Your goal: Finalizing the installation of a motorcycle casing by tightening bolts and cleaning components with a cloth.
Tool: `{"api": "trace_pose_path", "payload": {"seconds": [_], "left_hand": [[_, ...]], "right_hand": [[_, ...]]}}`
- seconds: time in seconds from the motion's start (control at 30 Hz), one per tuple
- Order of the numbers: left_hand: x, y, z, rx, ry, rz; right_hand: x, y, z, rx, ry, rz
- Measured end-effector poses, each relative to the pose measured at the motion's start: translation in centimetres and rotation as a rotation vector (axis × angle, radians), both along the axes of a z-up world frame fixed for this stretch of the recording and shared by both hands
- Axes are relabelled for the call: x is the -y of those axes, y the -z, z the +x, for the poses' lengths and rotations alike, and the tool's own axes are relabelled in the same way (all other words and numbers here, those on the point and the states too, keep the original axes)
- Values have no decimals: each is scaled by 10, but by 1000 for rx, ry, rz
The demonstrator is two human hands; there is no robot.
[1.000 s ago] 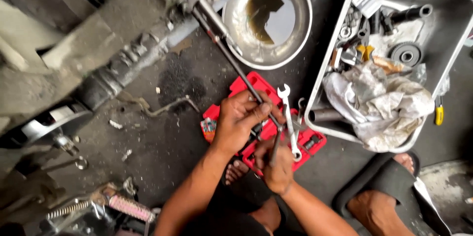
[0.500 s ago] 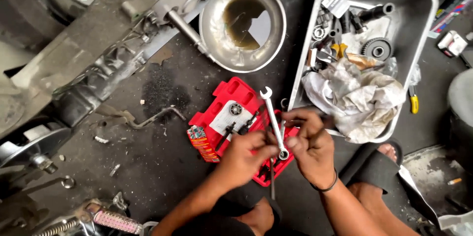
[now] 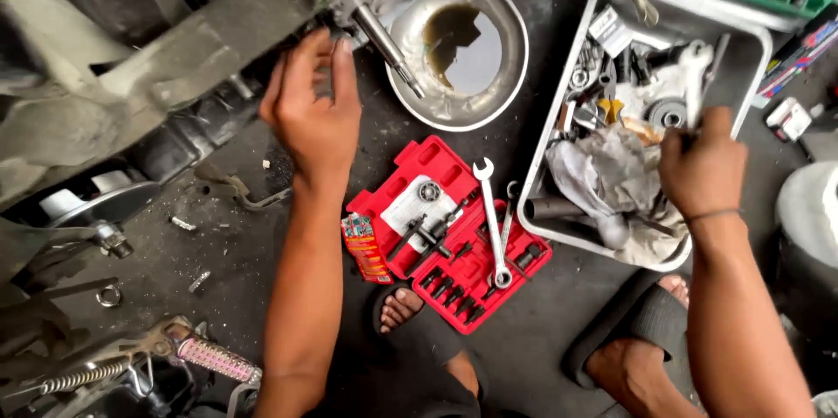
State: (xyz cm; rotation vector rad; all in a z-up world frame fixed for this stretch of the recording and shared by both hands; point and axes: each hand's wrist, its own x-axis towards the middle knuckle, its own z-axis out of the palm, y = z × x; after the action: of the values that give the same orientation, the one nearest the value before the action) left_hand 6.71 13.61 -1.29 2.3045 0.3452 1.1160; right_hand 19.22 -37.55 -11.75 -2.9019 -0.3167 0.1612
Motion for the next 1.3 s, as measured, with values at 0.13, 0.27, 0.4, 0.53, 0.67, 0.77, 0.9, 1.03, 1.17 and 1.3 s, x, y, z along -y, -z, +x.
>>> {"api": "trace_pose_path", "payload": {"seconds": [0.13,0.27,0.4,0.53,0.67,0.77,0.9,1.03,1.17,1.3], "left_hand": [[-4,14,17,45,-59,68],[6,11,19,104,-60,-78],[10,14,22,134,-113,-191],[14,27,27,222,-213,-123],[18,29,31,258,-234,-90],[15,24,30,257,-212,-99],[13,24,27,263,-183,-57],[14,21,28,262,-165,-75],[14,22,26,218,-182,-118],[8,54,22,217,-143,-141]], "right_hand": [[-19,20,26,-143,45,-158],[-61,-14,29,-378,150,-234],[-101,-41,39,-557,181,-473],[-181,-109,11,-17,-327,27],[-315,-174,-14,144,-493,712],[-356,-143,-5,209,-373,668],[-384,-147,-8,446,-241,747],[-384,-146,-21,353,-203,821],[-394,-137,-25,-35,-235,692],[-404,-144,-23,-146,-285,520]]}}
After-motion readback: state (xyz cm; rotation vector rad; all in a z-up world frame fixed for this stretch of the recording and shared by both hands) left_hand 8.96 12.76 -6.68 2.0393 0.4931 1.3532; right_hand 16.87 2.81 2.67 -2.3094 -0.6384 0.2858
